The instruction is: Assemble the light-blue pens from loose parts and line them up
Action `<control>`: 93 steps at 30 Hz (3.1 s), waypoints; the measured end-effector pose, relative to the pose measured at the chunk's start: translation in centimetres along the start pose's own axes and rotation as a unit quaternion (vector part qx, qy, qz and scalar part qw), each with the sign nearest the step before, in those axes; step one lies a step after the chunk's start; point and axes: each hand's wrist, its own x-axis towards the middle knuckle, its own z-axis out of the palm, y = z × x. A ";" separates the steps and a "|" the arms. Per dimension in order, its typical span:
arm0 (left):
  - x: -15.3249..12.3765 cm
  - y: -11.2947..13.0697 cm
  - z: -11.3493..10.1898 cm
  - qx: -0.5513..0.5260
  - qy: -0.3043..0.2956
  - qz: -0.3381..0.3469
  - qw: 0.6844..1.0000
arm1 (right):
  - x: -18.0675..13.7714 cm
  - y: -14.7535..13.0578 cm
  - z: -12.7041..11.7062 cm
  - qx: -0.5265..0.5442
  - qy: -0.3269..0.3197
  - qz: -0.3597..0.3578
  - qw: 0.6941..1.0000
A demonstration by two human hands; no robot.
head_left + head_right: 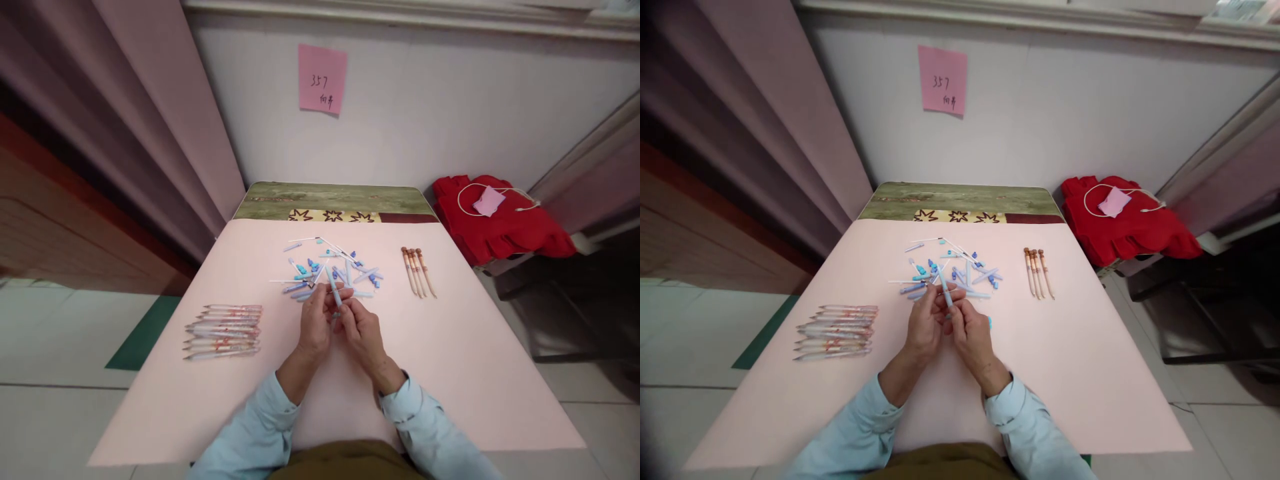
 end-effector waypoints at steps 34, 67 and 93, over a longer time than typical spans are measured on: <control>-0.5 2.9 -7.2 0.598 0.043 0.179 0.780 | 1.6 2.7 -4.8 -0.266 -0.043 -0.010 0.963; 0.9 2.6 -5.9 0.525 -0.018 0.129 0.841 | 5.6 4.9 -8.0 -0.297 0.083 0.056 0.950; -2.6 1.1 -8.1 0.229 0.034 0.101 0.968 | 2.3 1.3 -2.7 -0.353 -0.052 -0.032 0.934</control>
